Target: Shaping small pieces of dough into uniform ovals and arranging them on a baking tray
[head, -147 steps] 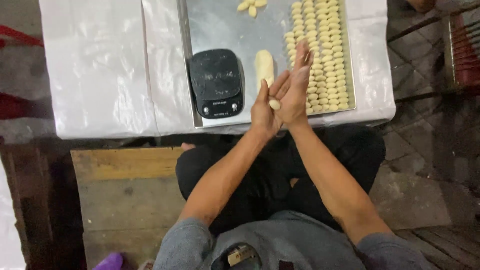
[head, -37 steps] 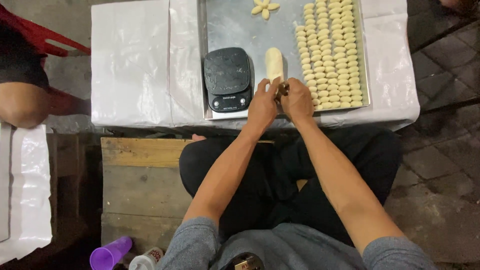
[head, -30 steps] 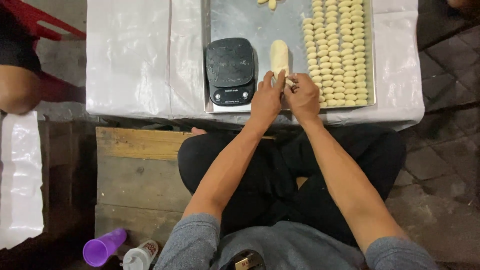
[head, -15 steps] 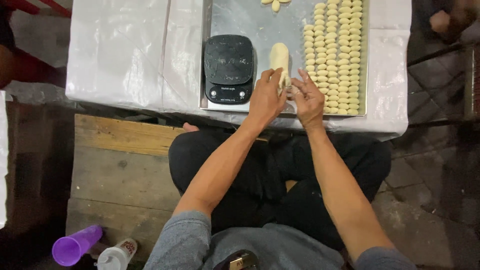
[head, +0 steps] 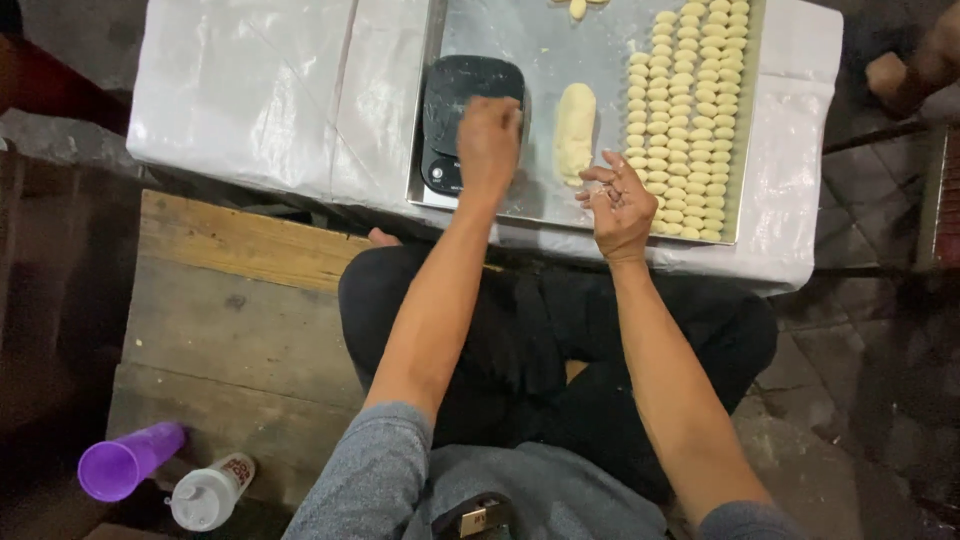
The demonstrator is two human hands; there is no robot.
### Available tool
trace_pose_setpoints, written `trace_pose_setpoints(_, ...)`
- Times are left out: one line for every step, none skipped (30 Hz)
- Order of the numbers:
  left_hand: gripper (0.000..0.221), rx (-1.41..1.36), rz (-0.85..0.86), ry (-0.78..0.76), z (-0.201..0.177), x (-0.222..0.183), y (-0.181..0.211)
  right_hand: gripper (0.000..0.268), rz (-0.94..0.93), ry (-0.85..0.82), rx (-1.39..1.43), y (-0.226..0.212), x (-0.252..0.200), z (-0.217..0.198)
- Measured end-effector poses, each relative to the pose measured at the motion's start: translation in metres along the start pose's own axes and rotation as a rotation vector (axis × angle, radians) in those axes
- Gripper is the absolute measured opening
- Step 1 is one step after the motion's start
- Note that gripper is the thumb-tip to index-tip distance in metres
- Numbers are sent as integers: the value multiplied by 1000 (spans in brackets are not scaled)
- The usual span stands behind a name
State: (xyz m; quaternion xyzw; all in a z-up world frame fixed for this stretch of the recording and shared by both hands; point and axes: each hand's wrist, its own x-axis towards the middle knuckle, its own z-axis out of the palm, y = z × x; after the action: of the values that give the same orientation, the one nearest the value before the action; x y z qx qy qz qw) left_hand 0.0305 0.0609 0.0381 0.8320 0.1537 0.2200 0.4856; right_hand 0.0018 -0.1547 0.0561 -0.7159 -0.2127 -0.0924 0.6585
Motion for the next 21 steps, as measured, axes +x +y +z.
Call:
trace_pose_setpoints(15, 172, 5, 36, 2, 4, -16, 42, 34, -35, -89, -5, 0, 1)
trace_pose_setpoints(18, 345, 10, 71, 3, 9, -32, 41, 68, -70, -178, -10, 0, 2)
trace_pose_setpoints(18, 345, 7, 73, 2, 7, -32, 41, 69, -74, -177, -11, 0, 4)
trace_pose_setpoints(17, 450, -7, 92, 2, 6, -32, 36, 58, -72, -223, -13, -1, 5)
trace_pose_setpoints(20, 554, -15, 111, 3, 7, -30, 31, 44, -67, -269, -15, 1, 6)
trace_pose_setpoints(20, 553, -14, 114, 3, 7, -30, 31, 41, -67, -269, -12, 2, 6)
trace_pose_setpoints(28, 559, -3, 125, 4, 6, -30, 34, 9, -55, -333, -9, 1, 7)
trace_pose_setpoints(41, 566, 7, 136, 5, 4, -30, 36, -22, -43, -397, -6, 0, 7)
trace_pose_setpoints(41, 567, 13, 134, 6, 3, -30, 36, -22, -37, -397, -1, -1, 6)
trace_pose_setpoints(28, 571, -2, 109, 6, 2, -30, 33, -26, -39, -407, 3, -1, 6)
trace_pose_setpoints(16, 574, -15, 84, 7, 1, -30, 31, -31, -40, -418, 8, -1, 6)
trace_pose_setpoints(16, 575, -8, 82, 8, -1, -25, 31, -31, -32, -418, 12, -2, 7)
trace_pose_setpoints(13, 406, 62, 45, 10, -2, -20, 31, -7, 2, -354, 17, -1, 7)
trace_pose_setpoints(10, 237, 130, 6, 12, -3, -14, 32, 17, 35, -288, 22, 0, 7)
trace_pose_setpoints(10, 234, 137, 2, 22, -7, -7, 32, 15, 42, -292, 23, 1, 6)
trace_pose_setpoints(16, 44, 93, -108, 32, -12, 0, 31, 54, 55, -238, 24, 2, 5)
trace_pose_setpoints(22, -145, 44, -217, 41, -18, 7, 30, 94, 64, -184, 25, 2, 4)
trace_pose_setpoints(22, -148, 47, -221, 37, -24, 20, 30, 94, 69, -187, 23, 3, 3)
trace_pose_setpoints(22, -215, 13, -293, 32, -29, 33, 28, 91, 66, -208, 21, 4, 4)
trace_pose_setpoints(22, -281, -22, -365, 28, -34, 46, 26, 88, 64, -228, 18, 6, 5)
trace_pose_setpoints(22, -282, -20, -367, 31, -33, 40, 26, 87, 67, -229, 17, 7, 5)
